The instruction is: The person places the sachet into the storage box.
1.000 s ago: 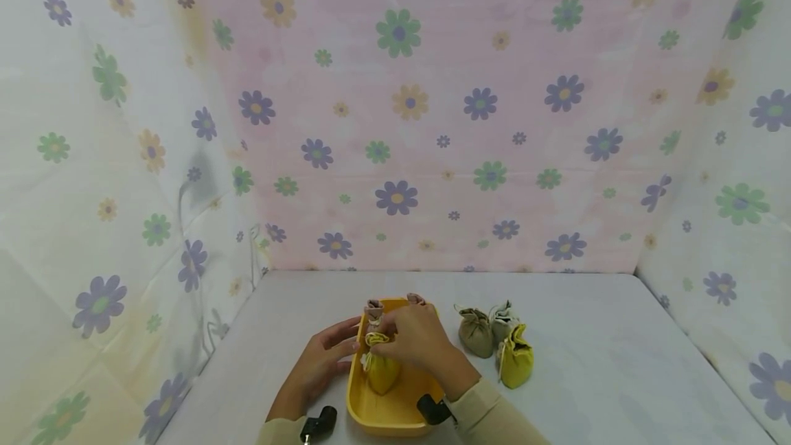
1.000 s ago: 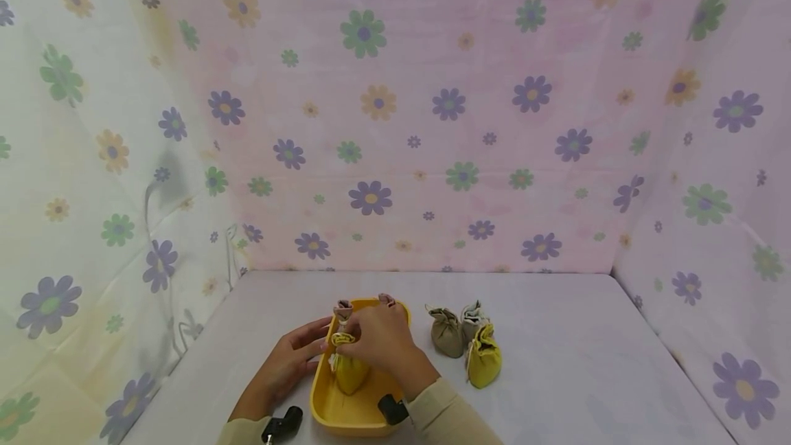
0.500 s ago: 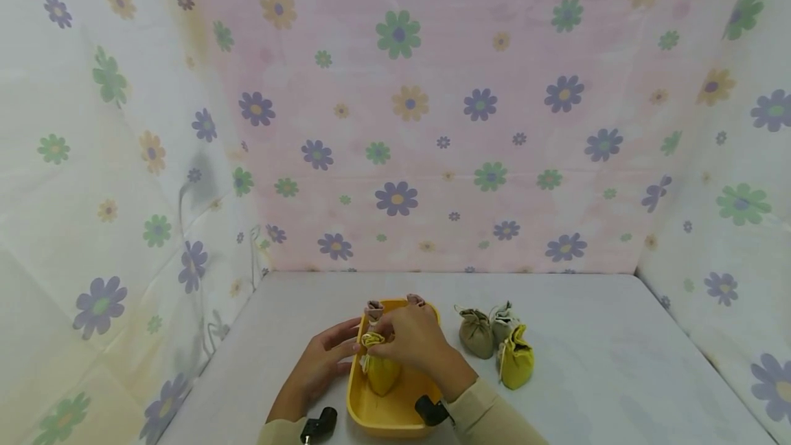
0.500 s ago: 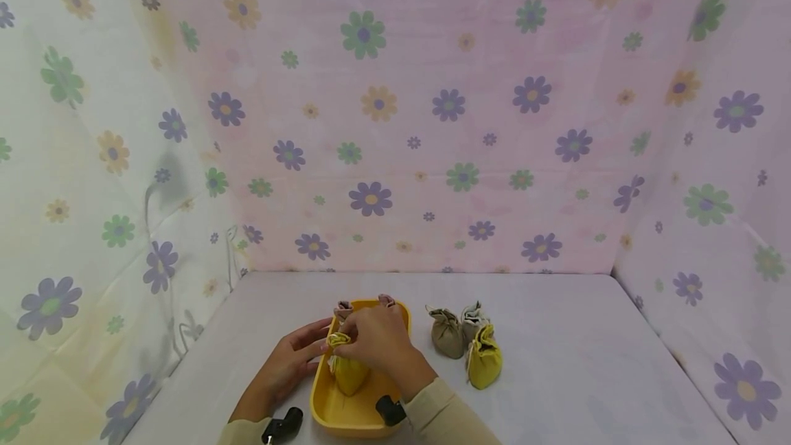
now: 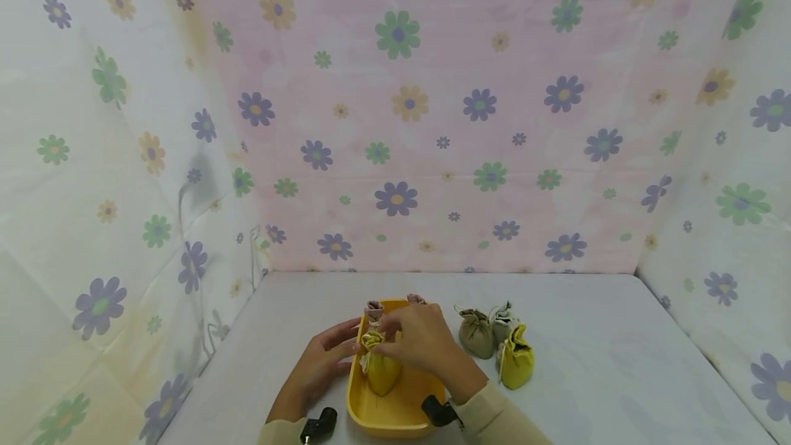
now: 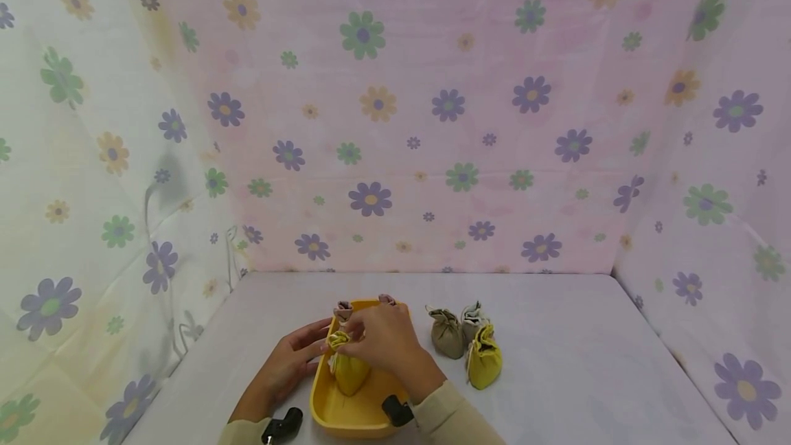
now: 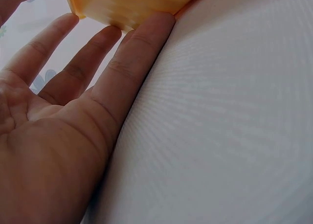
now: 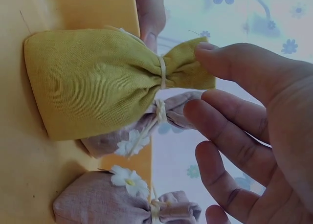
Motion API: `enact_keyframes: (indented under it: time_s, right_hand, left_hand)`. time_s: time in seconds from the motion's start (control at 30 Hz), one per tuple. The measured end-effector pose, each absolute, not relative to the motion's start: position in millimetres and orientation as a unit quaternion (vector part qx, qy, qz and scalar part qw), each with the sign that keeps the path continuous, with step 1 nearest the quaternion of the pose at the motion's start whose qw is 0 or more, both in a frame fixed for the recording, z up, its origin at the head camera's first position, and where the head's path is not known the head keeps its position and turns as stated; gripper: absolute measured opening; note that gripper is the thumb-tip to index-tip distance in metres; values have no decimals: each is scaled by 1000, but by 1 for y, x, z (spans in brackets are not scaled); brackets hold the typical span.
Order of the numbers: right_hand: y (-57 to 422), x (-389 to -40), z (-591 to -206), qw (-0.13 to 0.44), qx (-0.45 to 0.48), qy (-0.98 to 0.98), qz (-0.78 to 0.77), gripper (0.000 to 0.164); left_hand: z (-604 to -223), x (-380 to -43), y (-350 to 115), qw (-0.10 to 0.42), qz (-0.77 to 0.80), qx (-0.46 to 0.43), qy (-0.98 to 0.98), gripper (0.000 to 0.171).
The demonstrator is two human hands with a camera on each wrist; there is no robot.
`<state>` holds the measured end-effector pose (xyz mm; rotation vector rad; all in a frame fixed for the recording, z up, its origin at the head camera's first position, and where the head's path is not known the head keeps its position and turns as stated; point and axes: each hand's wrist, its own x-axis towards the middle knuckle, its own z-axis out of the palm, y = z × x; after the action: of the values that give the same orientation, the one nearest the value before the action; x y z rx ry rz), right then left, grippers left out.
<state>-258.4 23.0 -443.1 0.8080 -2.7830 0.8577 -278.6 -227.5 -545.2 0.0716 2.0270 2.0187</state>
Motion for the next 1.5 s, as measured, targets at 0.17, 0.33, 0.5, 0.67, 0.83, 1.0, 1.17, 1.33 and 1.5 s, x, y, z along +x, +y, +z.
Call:
enact_keyframes:
  time_s: [0.17,0.33,0.5,0.67,0.83,1.0,1.17,1.33,1.5]
  right_hand:
    - [31,-256,-443,82,270,-913,296,15]
    - [40,-254,-444,103,276,-908,298,18]
    - [51,-250,-443,107,272,-902,318,17]
    - [63,-245,-444,127,264,-901,320,18]
    - [76,-239,-444,150,257,-902,312,17]
    - [88,-235,-444,174,251,-899,313,16]
    - [102,-233,-445,191,231,-910,285,19]
    - [117,-228,-443,195,210,-917,278,24]
    - [131,-226,-442,206,199,-910,299,26]
  left_hand:
    - [-545,-279,-227,137,697,19,704,70]
    - [-544,-278,-226,137,694,16,707,70]
    - [-544,-278,-226,135,693,19,708,69]
    - [-544,-277,-226,133,691,19,710,70]
    - [-545,-277,-226,132,689,17,712,71]
    - [-546,-277,-226,133,691,15,710,72]
    - [-546,-278,-226,132,695,18,706,72]
    - [-547,-278,-225,132,694,16,708,71]
    - [-548,-278,-225,128,695,9,707,71]
